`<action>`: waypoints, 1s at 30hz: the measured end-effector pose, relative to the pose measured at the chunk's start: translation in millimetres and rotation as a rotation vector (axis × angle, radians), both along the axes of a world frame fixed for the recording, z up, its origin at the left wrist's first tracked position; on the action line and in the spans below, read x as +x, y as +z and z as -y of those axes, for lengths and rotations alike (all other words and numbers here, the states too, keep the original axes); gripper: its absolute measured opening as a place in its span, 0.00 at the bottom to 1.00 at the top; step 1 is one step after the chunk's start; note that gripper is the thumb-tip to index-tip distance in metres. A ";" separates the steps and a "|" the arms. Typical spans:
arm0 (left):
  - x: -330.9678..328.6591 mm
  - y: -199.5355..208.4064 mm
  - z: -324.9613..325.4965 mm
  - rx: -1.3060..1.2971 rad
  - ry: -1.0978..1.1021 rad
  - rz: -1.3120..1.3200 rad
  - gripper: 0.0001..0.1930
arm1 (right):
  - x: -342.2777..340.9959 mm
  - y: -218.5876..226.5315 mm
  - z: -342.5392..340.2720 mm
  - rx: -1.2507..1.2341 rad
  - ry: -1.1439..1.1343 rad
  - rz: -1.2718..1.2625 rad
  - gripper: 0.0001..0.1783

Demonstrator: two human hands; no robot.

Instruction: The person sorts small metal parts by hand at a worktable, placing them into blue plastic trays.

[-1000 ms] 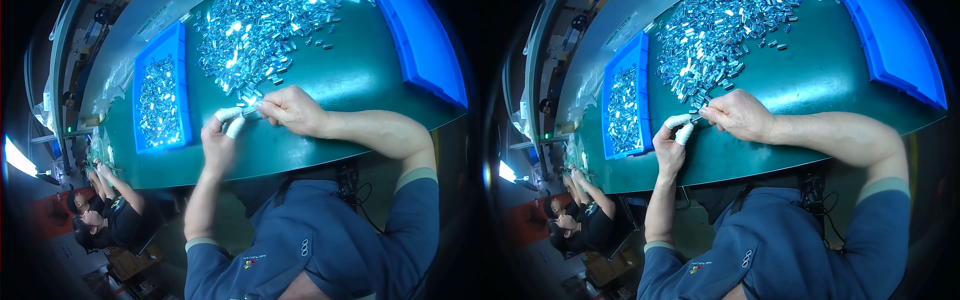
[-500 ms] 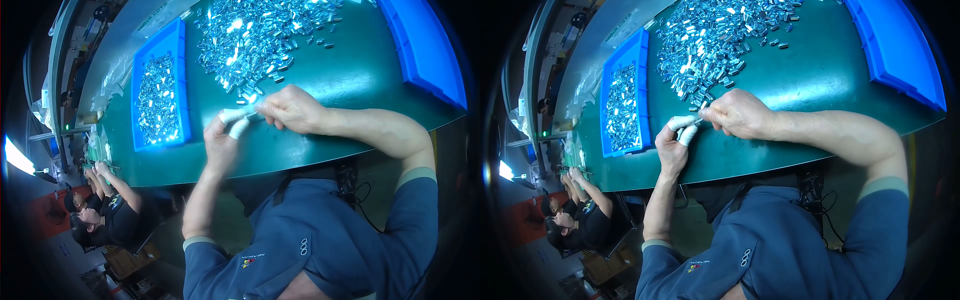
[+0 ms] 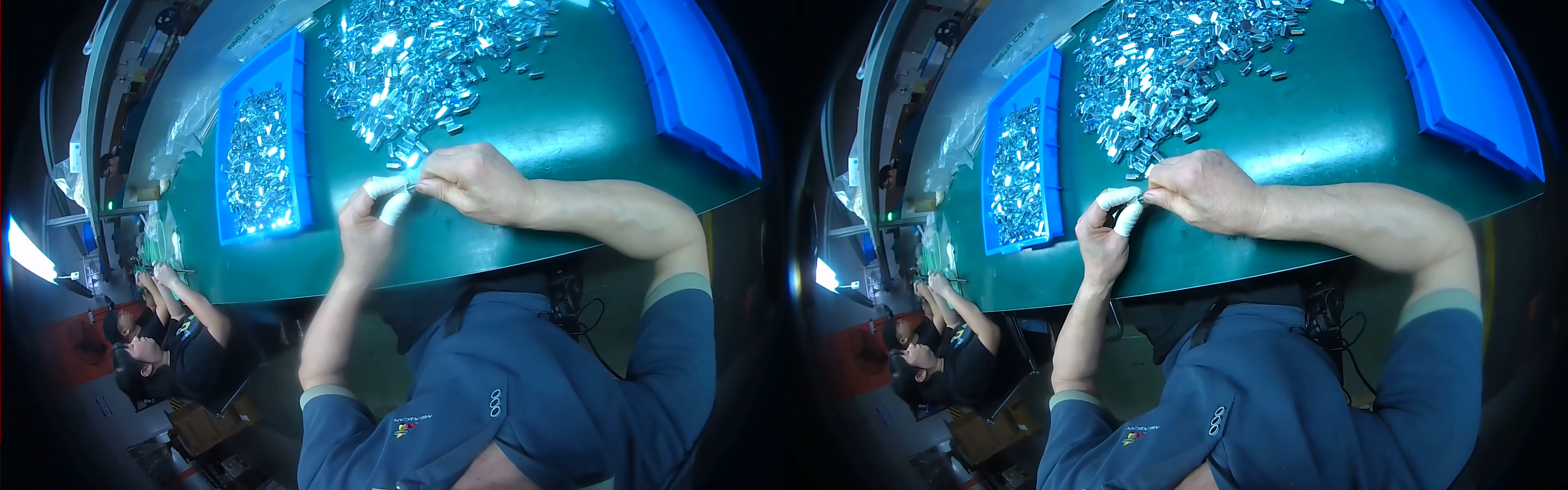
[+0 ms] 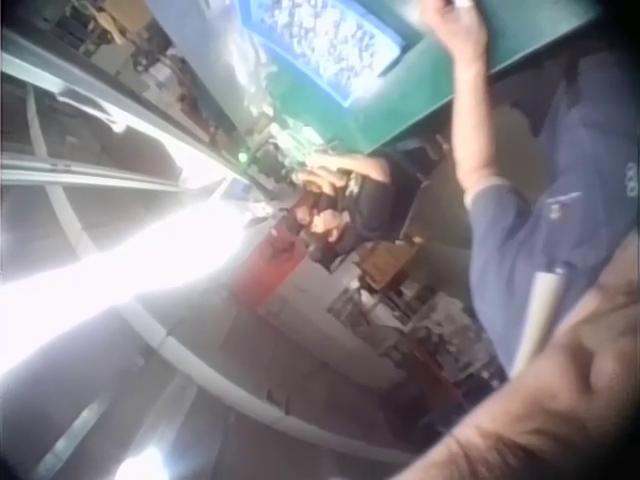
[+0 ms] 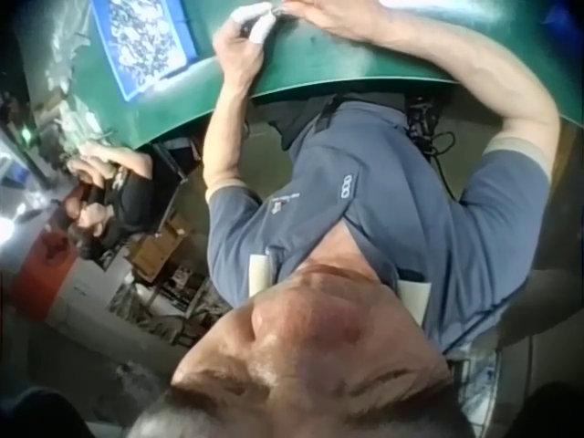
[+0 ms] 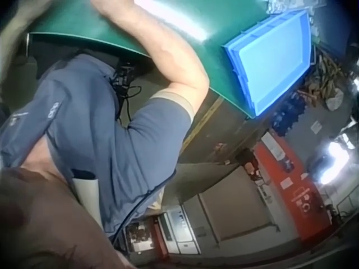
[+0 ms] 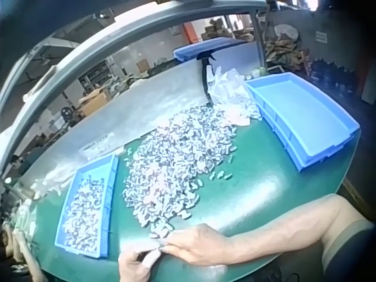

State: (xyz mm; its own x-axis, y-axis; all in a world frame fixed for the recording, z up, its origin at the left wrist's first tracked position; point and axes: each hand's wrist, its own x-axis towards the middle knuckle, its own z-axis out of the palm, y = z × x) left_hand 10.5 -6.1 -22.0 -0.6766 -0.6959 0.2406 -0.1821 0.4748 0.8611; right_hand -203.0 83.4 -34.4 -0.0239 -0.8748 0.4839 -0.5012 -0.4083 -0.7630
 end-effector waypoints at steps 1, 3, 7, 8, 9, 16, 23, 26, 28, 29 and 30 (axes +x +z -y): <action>0.2 -0.5 0.7 -0.076 -0.017 -0.003 0.09 | 0.0 1.4 0.3 0.002 -0.006 -0.045 0.15; -0.8 0.8 1.1 -0.154 -0.034 -0.007 0.10 | -1.3 5.2 -0.2 0.001 -0.013 -0.090 0.16; 0.1 4.9 1.6 -0.231 -0.024 0.023 0.09 | -2.5 22.8 -3.4 0.472 0.132 0.284 0.21; 2.1 6.1 4.3 -0.239 -0.039 0.044 0.09 | -2.8 22.5 -3.2 0.468 0.131 0.308 0.24; 3.6 8.2 8.0 -0.255 -0.040 0.036 0.09 | -2.1 20.5 -2.0 0.466 0.130 0.310 0.24; 38.3 40.3 97.4 -0.544 0.445 0.208 0.09 | -2.6 18.2 0.3 0.447 0.026 0.520 0.27; 3.0 31.6 46.9 -0.651 0.026 0.304 0.16 | -7.1 15.7 0.6 0.471 -0.001 0.598 0.24; -8.3 33.1 12.2 -0.578 -0.001 0.491 0.20 | -5.3 19.2 0.1 0.466 0.008 0.601 0.24; -5.6 29.0 9.9 -0.566 -0.002 0.444 0.17 | -4.7 19.1 0.0 0.459 0.005 0.603 0.24; -4.0 27.1 9.7 -0.558 -0.005 0.397 0.15 | -4.4 18.6 -0.1 0.450 0.003 0.606 0.23; -0.5 24.9 10.6 -0.558 -0.004 0.398 0.15 | -4.2 18.3 0.1 0.441 0.001 0.609 0.23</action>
